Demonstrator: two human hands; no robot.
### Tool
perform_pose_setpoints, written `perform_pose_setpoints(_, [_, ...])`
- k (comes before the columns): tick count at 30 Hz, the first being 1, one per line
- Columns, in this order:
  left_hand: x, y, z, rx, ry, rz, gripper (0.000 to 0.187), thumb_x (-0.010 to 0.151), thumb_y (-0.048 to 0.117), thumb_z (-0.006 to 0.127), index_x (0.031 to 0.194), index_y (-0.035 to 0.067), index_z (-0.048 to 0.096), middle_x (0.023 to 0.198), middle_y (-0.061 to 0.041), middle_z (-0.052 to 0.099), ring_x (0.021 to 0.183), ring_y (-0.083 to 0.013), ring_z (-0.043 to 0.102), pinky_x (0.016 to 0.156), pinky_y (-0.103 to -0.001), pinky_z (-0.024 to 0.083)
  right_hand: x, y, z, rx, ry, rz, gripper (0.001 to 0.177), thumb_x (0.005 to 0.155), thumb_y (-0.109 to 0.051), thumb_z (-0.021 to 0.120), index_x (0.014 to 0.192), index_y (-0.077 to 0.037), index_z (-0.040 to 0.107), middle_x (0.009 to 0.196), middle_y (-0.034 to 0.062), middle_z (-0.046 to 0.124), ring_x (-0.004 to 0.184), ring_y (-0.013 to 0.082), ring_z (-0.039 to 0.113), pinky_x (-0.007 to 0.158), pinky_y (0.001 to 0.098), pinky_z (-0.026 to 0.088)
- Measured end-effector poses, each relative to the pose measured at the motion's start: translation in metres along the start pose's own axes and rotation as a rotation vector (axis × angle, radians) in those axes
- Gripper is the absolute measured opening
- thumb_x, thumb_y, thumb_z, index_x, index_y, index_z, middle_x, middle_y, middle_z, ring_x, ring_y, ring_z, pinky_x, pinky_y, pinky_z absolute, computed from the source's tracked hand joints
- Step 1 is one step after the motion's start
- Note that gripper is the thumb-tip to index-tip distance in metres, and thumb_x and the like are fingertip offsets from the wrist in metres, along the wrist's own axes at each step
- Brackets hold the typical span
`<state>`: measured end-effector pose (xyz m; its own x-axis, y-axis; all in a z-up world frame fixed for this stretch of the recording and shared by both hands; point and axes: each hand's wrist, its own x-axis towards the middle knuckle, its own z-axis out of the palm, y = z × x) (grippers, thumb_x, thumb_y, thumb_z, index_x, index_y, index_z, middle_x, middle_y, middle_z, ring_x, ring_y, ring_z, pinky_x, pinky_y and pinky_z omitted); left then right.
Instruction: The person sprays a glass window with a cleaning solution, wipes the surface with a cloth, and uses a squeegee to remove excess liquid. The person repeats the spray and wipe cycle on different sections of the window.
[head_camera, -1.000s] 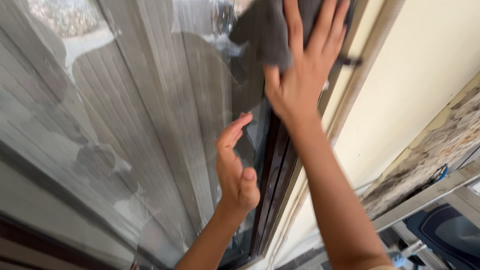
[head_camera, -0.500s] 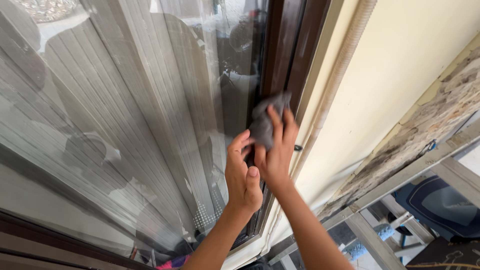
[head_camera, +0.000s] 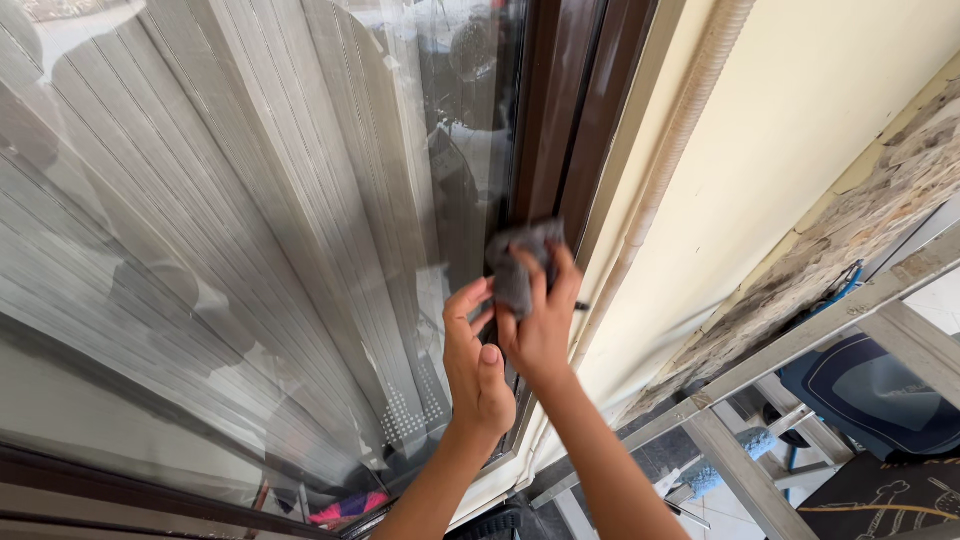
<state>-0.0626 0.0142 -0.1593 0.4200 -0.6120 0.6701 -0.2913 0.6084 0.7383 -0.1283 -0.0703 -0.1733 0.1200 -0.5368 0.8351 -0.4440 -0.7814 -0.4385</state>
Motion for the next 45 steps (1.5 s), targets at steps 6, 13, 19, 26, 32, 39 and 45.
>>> perform_pose_setpoints(6, [-0.017, -0.005, -0.003, 0.012, -0.014, -0.127, 0.077, 0.107, 0.062, 0.034, 0.145, -0.004, 0.043, 0.149, -0.024, 0.048, 0.139, -0.0361, 0.052, 0.113, -0.05, 0.045, -0.046, 0.016, 0.008, -0.014, -0.113, 0.046, 0.064, 0.084, -0.021, 0.07, 0.145, -0.011, 0.052, 0.154, 0.0303, 0.033, 0.135, 0.0531, 0.041, 0.112, 0.056, 0.038])
perform_pose_setpoints(13, [-0.003, 0.009, -0.01, 0.08, -0.007, -0.029, 0.081, 0.106, 0.069, 0.03, 0.145, -0.001, 0.042, 0.155, -0.023, 0.046, 0.143, -0.0352, 0.05, 0.113, -0.048, 0.047, 0.075, 0.006, -0.006, -0.2, 0.0, -0.2, 0.071, 0.097, -0.017, 0.06, 0.165, -0.016, 0.038, 0.172, 0.0253, 0.01, 0.16, 0.0515, 0.014, 0.132, 0.0594, 0.019])
perform_pose_setpoints(19, [-0.001, 0.003, -0.012, 0.075, -0.066, -0.024, 0.088, 0.105, 0.075, 0.028, 0.147, -0.001, 0.041, 0.157, -0.022, 0.045, 0.145, -0.0349, 0.049, 0.114, -0.047, 0.047, 0.092, 0.011, -0.002, -0.193, 0.044, -0.244, 0.066, 0.11, -0.036, 0.059, 0.168, -0.019, 0.032, 0.172, 0.0251, 0.002, 0.159, 0.0487, 0.005, 0.128, 0.062, 0.013])
perform_pose_setpoints(26, [-0.032, -0.023, -0.012, 0.207, -0.127, -0.173, 0.083, 0.106, 0.069, 0.023, 0.143, -0.002, 0.044, 0.147, -0.022, 0.051, 0.135, -0.0342, 0.055, 0.11, -0.044, 0.047, -0.039, 0.067, 0.04, -0.119, -0.081, -0.126, 0.083, 0.096, -0.034, 0.066, 0.165, -0.022, 0.021, 0.167, 0.0367, 0.0, 0.153, 0.0655, 0.006, 0.125, 0.0709, 0.016])
perform_pose_setpoints(32, [-0.046, -0.033, -0.009, 0.338, -0.147, -0.287, 0.078, 0.107, 0.066, 0.023, 0.137, -0.001, 0.049, 0.137, -0.02, 0.055, 0.128, -0.0341, 0.058, 0.107, -0.045, 0.047, -0.073, 0.081, 0.045, -0.082, -0.183, -0.114, 0.089, 0.094, -0.032, 0.069, 0.165, -0.027, 0.017, 0.168, 0.0355, -0.003, 0.152, 0.065, 0.004, 0.123, 0.073, 0.015])
perform_pose_setpoints(39, [-0.002, 0.021, -0.015, 0.076, -0.161, -0.089, 0.082, 0.107, 0.07, 0.027, 0.138, -0.001, 0.05, 0.152, -0.021, 0.05, 0.137, -0.0322, 0.057, 0.109, -0.042, 0.052, 0.089, 0.024, -0.01, -0.043, -0.007, -0.153, 0.072, 0.104, -0.017, 0.057, 0.167, -0.02, 0.022, 0.174, 0.0181, -0.001, 0.16, 0.0439, 0.004, 0.133, 0.0515, 0.01])
perform_pose_setpoints(45, [0.002, 0.023, -0.009, 0.029, -0.152, -0.132, 0.082, 0.106, 0.07, 0.029, 0.137, -0.001, 0.052, 0.152, -0.02, 0.05, 0.137, -0.0305, 0.056, 0.109, -0.042, 0.05, 0.128, 0.013, -0.014, -0.1, 0.075, -0.221, 0.069, 0.112, -0.035, 0.058, 0.17, -0.02, 0.021, 0.174, 0.0162, 0.002, 0.159, 0.0397, 0.008, 0.133, 0.0476, 0.014])
